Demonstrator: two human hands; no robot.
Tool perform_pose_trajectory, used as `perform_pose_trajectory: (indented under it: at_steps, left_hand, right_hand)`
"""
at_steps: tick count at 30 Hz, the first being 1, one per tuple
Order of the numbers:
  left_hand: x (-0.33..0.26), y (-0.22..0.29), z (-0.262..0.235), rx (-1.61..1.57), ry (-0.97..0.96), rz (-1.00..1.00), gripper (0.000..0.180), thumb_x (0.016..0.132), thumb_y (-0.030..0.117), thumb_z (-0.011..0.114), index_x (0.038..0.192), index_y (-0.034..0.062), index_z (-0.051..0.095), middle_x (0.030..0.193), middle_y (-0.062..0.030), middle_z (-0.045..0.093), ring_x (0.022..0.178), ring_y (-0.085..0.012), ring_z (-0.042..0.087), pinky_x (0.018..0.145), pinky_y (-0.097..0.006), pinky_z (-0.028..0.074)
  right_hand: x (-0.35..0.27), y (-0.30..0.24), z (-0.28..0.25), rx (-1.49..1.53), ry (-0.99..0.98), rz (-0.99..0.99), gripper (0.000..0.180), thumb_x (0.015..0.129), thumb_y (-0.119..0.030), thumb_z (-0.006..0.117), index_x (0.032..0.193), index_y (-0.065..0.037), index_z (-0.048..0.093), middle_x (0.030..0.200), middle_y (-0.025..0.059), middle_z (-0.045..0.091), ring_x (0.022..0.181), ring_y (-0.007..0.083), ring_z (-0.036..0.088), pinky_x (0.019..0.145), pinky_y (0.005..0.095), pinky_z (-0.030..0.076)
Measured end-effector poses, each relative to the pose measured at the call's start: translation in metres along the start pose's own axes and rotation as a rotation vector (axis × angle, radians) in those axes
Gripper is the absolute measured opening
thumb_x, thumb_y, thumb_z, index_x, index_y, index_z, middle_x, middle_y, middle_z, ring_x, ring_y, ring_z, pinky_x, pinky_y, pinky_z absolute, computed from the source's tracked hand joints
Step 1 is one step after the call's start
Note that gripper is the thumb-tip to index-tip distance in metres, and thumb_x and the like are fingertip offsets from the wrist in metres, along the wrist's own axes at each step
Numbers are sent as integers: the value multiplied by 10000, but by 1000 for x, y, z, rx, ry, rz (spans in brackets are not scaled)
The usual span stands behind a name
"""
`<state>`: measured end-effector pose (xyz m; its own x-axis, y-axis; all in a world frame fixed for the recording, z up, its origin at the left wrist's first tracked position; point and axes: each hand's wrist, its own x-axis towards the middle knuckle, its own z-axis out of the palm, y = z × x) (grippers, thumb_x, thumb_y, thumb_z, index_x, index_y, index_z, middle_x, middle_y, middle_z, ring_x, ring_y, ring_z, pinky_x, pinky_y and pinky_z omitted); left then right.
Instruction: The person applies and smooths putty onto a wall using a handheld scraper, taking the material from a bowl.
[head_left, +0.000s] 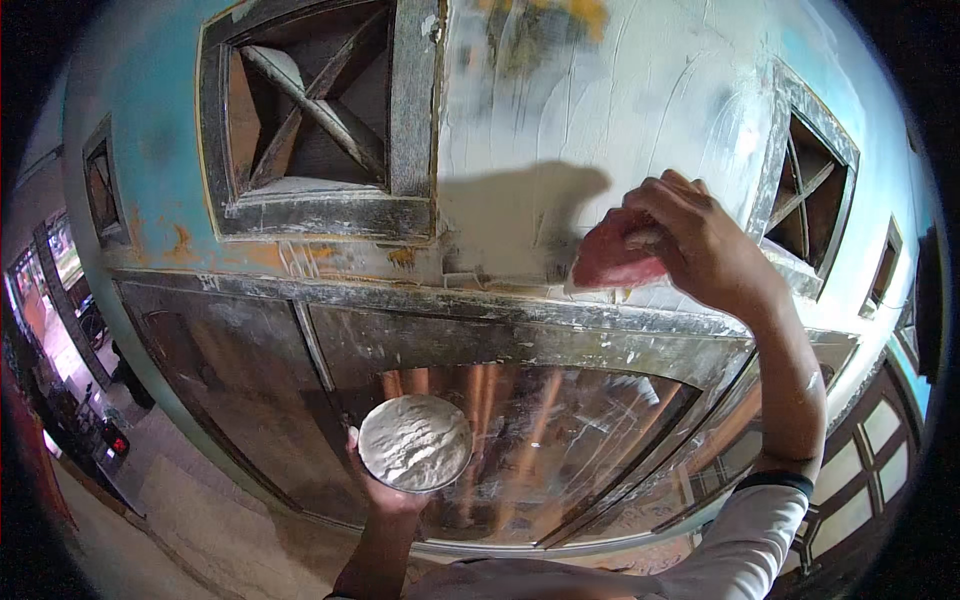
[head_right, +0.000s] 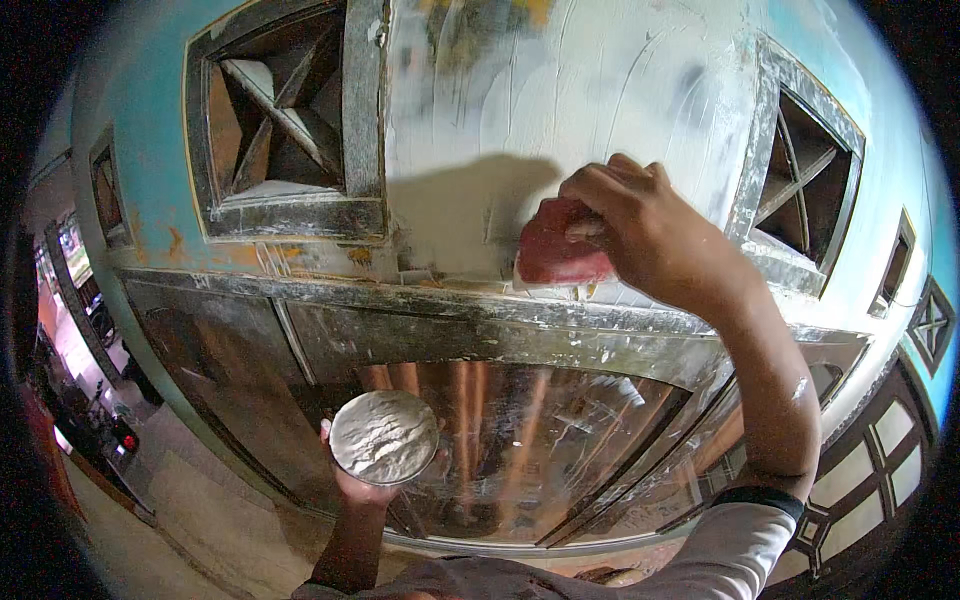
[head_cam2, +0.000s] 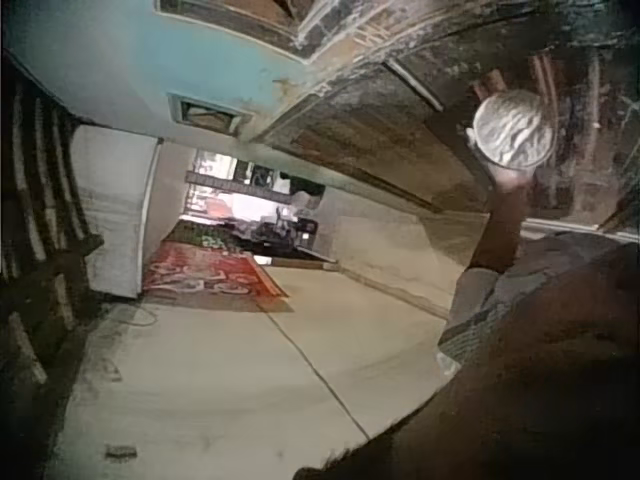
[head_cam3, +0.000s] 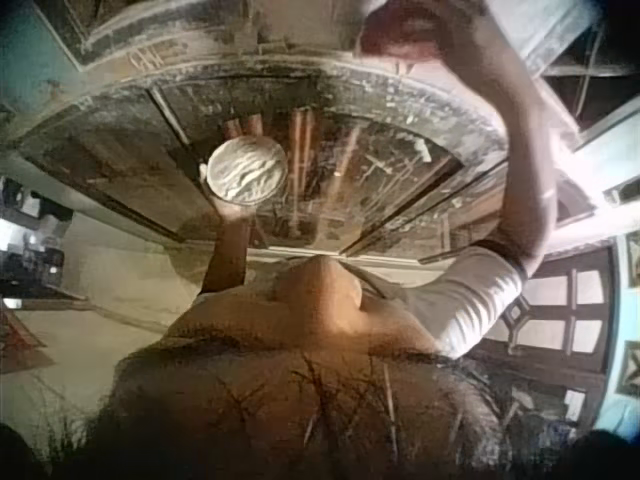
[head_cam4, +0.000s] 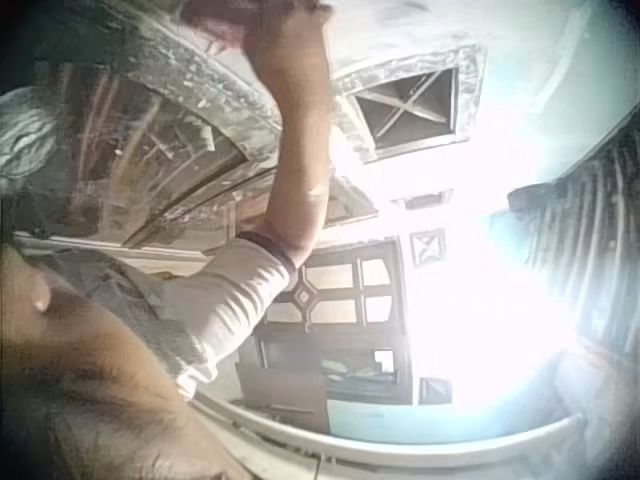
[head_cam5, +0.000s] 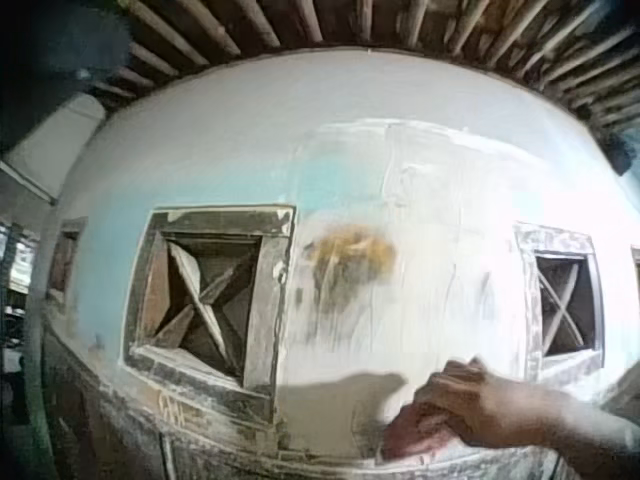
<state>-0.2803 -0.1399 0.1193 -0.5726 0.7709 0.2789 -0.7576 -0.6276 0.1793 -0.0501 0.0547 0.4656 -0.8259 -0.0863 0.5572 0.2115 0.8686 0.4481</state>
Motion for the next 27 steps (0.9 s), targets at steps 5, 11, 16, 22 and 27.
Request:
perform_pose_trajectory:
  at_steps: [5,11,16,22,27]
  left_hand:
    - [-1,-5,2,78,50,-48,885,917,760,434,1431,43,498,1405,-233,555,1278,-459,541,1052,-644,450]
    - [-13,-11,7,10,119,-94,852,933,745,438,1443,65,500,1445,-208,530,1292,-451,532,1059,-640,446]
    - [-9,-12,6,-73,-34,-224,889,917,752,427,1483,67,444,1469,-255,494,1318,-501,489,1043,-779,364]
    - [-18,-37,-31,-78,73,-165,803,953,695,419,1463,78,489,1442,-189,534,1284,-408,547,1057,-607,457]
    - [-31,-67,-57,-148,65,-282,762,985,667,391,1477,92,481,1466,-164,535,1306,-405,539,1079,-622,438]
  right_hand:
    - [13,85,-31,86,294,228,298,965,-68,623,1263,-59,615,1138,170,676,1064,310,670,938,412,542]
    - [-32,269,-164,-304,832,499,436,1028,-352,606,1332,-40,625,1214,160,713,1070,221,686,945,346,520]
    - [-69,118,-66,-30,715,497,428,1045,-355,585,1360,-65,613,1216,103,693,1019,189,666,905,328,534]
    - [-163,-130,102,1223,295,670,324,923,-86,689,1195,52,580,1072,98,663,985,173,655,846,317,543]
    - [-172,-167,180,1715,280,1041,150,996,-65,646,1112,8,584,979,32,645,870,110,609,795,282,500]
